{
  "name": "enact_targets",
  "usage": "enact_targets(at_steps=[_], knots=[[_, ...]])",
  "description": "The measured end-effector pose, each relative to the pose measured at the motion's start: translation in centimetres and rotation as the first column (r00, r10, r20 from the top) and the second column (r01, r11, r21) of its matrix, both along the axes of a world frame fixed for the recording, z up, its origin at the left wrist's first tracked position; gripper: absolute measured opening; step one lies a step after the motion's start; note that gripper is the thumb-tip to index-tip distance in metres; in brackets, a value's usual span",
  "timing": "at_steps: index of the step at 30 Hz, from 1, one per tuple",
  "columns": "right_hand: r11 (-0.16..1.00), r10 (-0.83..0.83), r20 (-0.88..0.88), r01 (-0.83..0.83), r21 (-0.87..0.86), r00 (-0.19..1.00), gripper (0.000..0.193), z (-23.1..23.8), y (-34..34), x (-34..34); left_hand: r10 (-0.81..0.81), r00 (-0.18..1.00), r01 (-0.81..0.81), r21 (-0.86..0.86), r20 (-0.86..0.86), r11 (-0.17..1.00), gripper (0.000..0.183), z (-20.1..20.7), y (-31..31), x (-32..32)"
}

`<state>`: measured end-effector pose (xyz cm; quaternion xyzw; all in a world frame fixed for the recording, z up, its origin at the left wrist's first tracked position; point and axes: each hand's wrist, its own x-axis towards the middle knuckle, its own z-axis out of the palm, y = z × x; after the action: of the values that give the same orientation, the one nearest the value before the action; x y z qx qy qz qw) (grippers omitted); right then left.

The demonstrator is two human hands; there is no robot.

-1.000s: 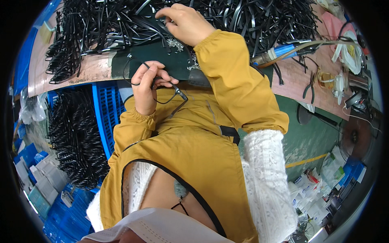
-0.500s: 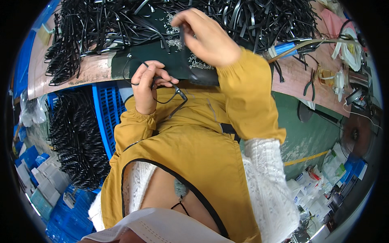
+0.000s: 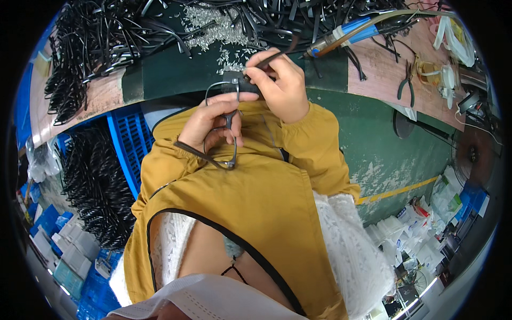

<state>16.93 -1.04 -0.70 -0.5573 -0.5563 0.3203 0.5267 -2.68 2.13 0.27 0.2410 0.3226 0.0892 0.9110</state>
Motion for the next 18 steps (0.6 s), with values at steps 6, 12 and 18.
enact_targets(at_steps=[6,12,18], knots=[[1.0,0.016,-0.104,-0.015,0.006,0.994,0.01,-1.1,0.4,-0.5,0.004,1.0,-0.004,0.043,-0.008,0.999,0.039,-0.3,0.4,-0.5],[0.988,0.078,0.138,-0.095,0.12,0.987,0.008,0.0,1.8,-0.2,0.029,0.999,-0.028,0.056,-0.017,0.998,0.039,0.3,0.4,0.2],[0.987,0.12,0.254,-0.144,0.075,0.96,0.009,0.5,2.2,0.1,0.058,0.998,-0.059,-0.031,-0.009,0.998,0.037,1.3,0.9,0.0]])
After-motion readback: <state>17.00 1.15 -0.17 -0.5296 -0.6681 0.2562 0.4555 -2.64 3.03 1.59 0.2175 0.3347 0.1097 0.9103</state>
